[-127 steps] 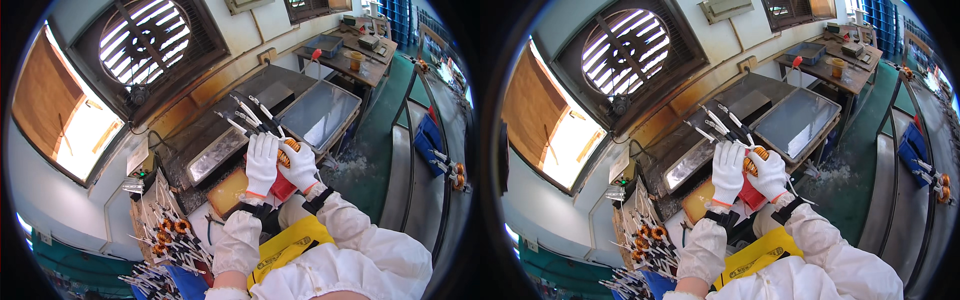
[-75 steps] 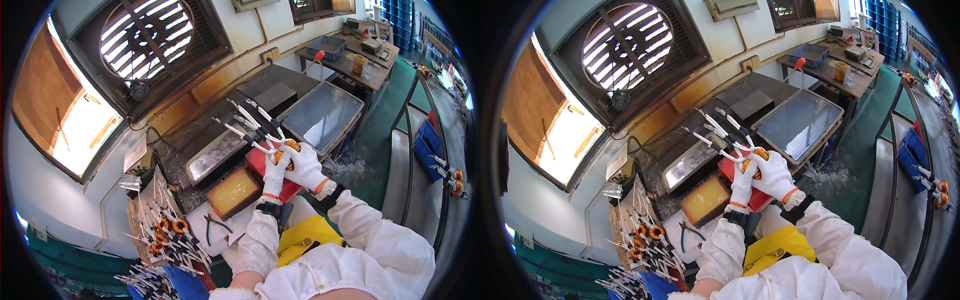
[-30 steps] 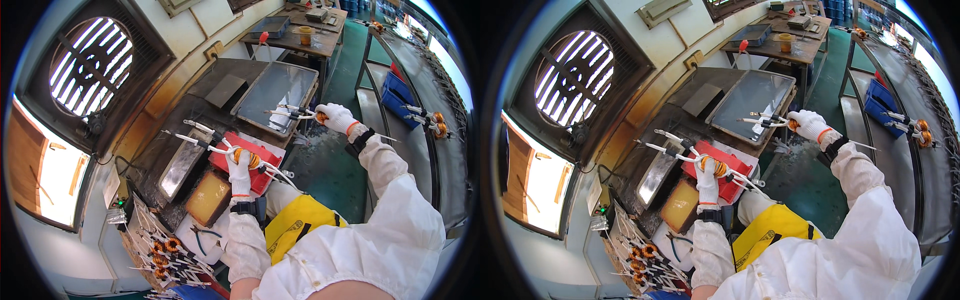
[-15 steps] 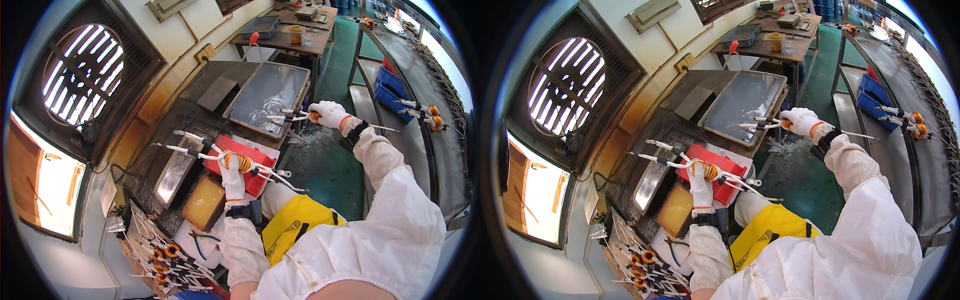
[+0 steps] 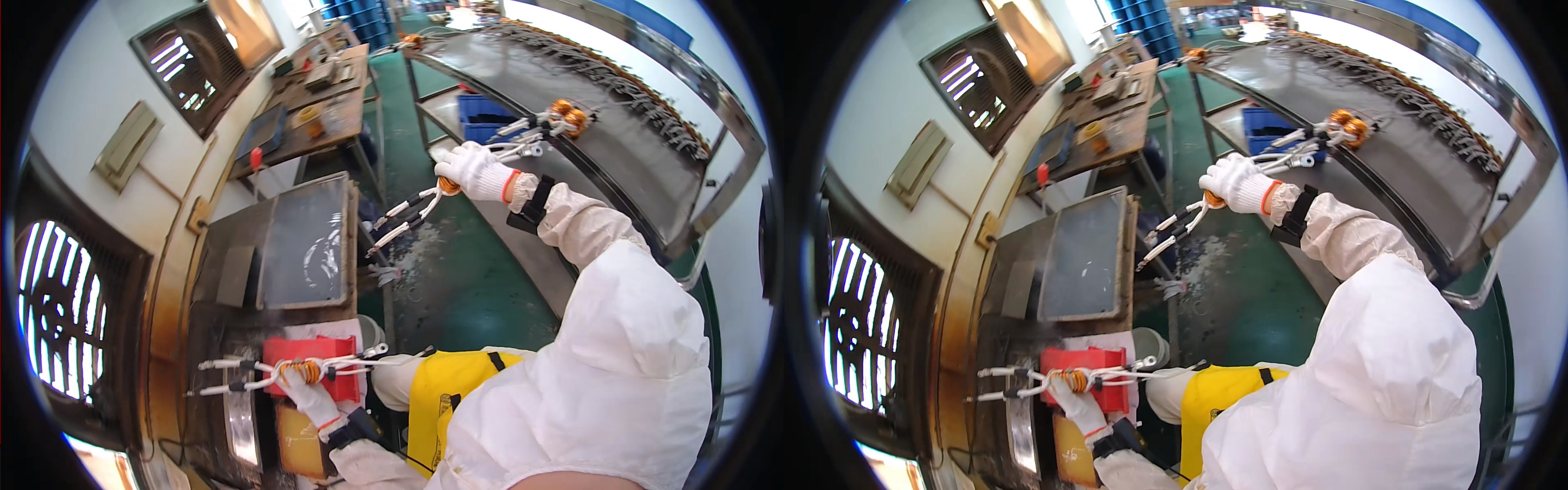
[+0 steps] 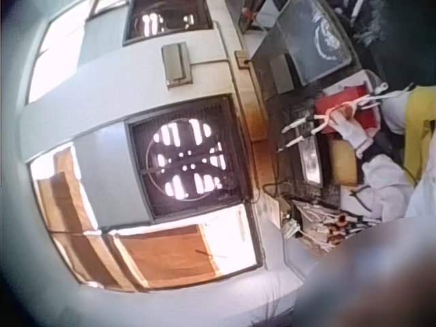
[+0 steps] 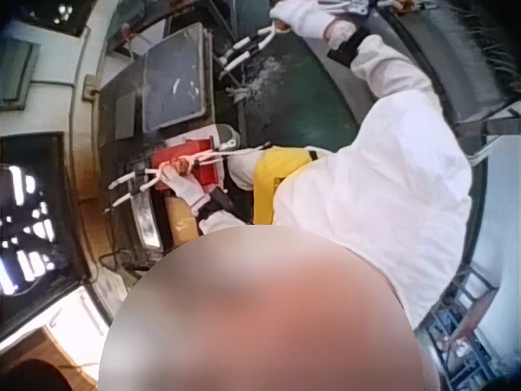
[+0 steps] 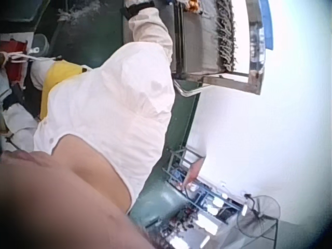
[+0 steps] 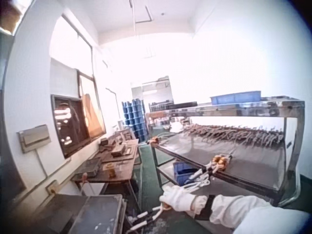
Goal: Dipping lead ends of copper coils into a molten solder bath and organizing them on a metal rack.
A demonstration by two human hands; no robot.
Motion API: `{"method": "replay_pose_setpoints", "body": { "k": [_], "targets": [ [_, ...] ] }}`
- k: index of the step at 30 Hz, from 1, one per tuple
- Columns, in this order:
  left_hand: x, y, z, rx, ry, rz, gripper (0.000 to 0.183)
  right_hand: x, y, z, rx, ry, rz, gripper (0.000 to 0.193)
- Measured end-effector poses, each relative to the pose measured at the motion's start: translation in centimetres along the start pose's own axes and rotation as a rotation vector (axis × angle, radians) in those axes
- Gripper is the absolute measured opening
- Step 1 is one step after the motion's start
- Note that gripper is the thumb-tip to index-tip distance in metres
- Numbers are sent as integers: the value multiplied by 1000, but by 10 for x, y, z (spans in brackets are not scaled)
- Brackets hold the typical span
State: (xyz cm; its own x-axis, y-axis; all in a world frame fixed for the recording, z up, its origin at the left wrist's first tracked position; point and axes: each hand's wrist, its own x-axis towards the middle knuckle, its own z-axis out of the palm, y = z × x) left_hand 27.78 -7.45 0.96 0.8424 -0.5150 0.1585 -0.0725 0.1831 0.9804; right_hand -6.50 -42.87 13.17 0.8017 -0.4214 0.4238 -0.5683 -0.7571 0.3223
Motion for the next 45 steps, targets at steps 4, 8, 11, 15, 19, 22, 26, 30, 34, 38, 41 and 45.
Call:
{"method": "replay_pose_setpoints", "body": {
  "k": [4, 8, 11, 15, 19, 22, 26, 30, 34, 38, 41, 45],
  "targets": [
    [-5, 21, 18, -187, 12, -77, 42, -47, 45, -26, -51, -48, 124, 14],
    [-2, 16, 18, -272, 0, -130, 44, -96, 79, -43, -74, -146, 278, 18],
    [-3, 18, 14, -277, 50, -126, 46, -115, 86, -61, -120, -219, 373, 18],
    [-1, 15, 11, -275, 33, -135, 41, -139, 111, -82, -210, -188, 417, 16],
    [0, 13, 14, -273, -20, -130, 42, -144, 127, -116, -352, -187, 484, 22],
    [1, 10, 7, -261, -7, -131, 43, -134, 129, -124, -317, -166, 517, 27],
    [9, 0, -4, -247, -15, -142, 44, -116, 121, -165, -290, -107, 513, 28],
    [9, 1, 0, -258, -23, -138, 43, -102, 118, -193, -386, -74, 562, 29],
    [3, 10, 12, -307, 28, -138, 48, -101, 120, -189, -409, -144, 564, 32],
    [1, 15, 8, -278, 51, -111, 46, -122, 145, -137, -344, -358, 664, 36],
    [3, 13, 9, -279, 12, -121, 43, -177, 172, -100, -355, -341, 702, 38],
    [2, 12, 11, -282, -3, -146, 41, -242, 205, -59, -526, -348, 775, 22]
  ]
}}
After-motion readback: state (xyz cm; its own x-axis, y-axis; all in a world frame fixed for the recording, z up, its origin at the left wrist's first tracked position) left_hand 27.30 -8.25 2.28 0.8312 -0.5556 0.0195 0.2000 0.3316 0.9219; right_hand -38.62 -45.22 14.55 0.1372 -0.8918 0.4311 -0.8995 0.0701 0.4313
